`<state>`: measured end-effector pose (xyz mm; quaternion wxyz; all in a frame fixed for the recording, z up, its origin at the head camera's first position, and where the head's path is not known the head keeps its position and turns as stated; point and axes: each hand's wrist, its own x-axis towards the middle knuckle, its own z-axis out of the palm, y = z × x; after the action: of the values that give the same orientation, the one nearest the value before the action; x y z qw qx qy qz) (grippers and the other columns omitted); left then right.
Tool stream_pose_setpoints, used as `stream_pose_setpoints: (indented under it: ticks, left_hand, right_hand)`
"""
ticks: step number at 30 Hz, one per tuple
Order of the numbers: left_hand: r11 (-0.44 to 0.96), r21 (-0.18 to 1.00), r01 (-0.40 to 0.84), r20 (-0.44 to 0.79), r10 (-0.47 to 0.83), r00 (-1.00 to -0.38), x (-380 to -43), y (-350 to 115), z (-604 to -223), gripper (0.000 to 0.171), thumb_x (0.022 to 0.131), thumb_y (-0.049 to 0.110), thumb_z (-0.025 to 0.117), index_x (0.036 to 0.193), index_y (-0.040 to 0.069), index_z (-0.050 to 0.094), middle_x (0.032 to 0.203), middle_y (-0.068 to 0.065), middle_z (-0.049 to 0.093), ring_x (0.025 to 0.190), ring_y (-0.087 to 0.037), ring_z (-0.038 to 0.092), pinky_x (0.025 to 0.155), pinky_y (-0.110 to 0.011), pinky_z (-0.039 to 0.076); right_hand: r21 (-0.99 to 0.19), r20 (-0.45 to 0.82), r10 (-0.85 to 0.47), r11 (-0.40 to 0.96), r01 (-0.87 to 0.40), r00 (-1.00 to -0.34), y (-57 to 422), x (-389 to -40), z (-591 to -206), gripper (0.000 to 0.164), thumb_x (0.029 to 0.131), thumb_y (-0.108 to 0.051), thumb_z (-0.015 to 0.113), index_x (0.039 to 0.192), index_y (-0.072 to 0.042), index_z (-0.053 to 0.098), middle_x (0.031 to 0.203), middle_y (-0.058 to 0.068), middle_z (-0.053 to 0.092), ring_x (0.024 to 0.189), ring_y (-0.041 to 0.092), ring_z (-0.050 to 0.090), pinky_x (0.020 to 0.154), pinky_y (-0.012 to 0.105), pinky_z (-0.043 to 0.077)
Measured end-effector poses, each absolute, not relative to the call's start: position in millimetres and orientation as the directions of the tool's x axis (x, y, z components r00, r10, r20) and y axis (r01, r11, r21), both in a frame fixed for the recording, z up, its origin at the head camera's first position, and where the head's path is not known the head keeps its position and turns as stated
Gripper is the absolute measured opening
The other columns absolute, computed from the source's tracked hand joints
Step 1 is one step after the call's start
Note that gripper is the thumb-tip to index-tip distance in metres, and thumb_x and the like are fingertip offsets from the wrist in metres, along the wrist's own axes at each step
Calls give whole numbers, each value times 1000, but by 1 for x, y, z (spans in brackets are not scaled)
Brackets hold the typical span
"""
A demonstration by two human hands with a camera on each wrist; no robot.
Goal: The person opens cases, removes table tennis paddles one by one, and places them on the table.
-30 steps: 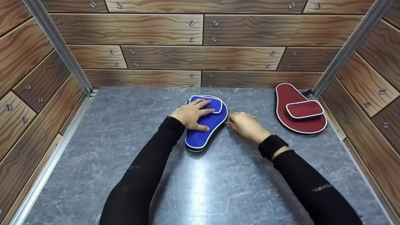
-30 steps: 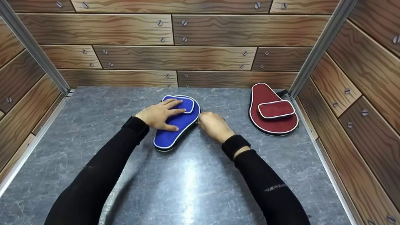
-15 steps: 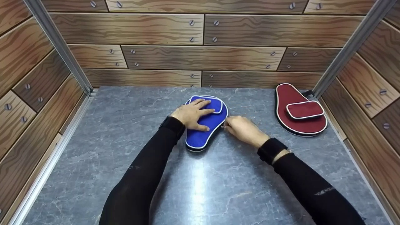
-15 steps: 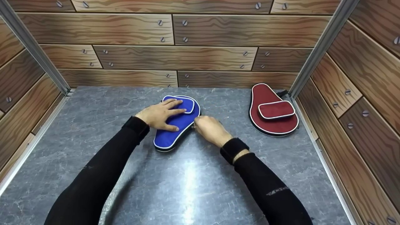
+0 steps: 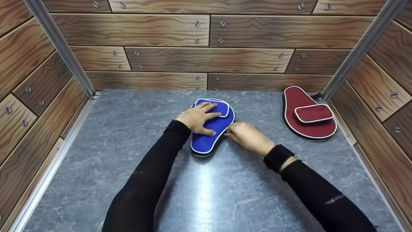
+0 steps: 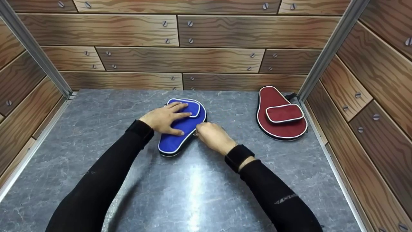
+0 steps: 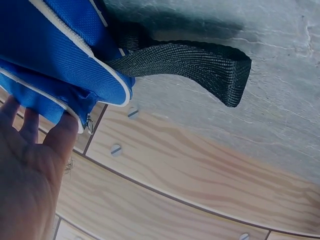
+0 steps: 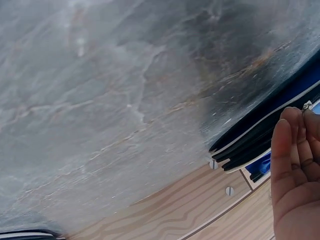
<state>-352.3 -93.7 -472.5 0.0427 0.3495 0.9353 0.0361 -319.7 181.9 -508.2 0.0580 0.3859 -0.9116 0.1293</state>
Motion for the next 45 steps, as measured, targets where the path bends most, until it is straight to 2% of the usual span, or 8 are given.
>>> stream_pose_setpoints:
  ticks: [14, 21, 32, 45]
  left_hand:
    - [753, 99, 650, -64, 657, -751, -353, -94, -471, 87, 105, 64, 78, 180, 30, 50, 196, -10, 33, 183, -37, 30, 143, -59, 43]
    - [750, 93, 655, -63, 661, -748, -353, -94, -471, 87, 105, 64, 78, 180, 29, 51, 195, -10, 33, 183, -38, 30, 144, -59, 42]
    - [749, 89, 657, -55, 662, -747, -353, -94, -472, 86, 105, 64, 78, 179, 29, 52, 195, -11, 34, 182, -37, 32, 144, -56, 42]
    - [753, 89, 652, -52, 657, -752, -352, -94, -473, 86, 105, 65, 78, 179, 30, 51, 195, -9, 34, 183, -38, 31, 143, -59, 43]
  right_hand:
    - [-206, 190, -727, 628, -751, -660, 172, -306, -506, 6, 109, -8, 79, 103, -8, 78, 97, 7, 81, 89, 29, 79, 84, 51, 69]
    - [-202, 190, -768, 580, -790, -612, 166, -297, -507, 5, 109, -9, 80, 104, -8, 79, 102, 7, 83, 92, 28, 81, 86, 49, 69]
    - [-220, 144, -792, 559, -799, -594, 158, -280, -503, 7, 109, -10, 79, 103, -9, 80, 104, 7, 83, 93, 29, 80, 86, 51, 68]
    - [-218, 126, -823, 521, -825, -553, 151, -269, -501, 8, 111, -13, 77, 105, -10, 82, 105, 5, 83, 93, 24, 81, 86, 46, 69]
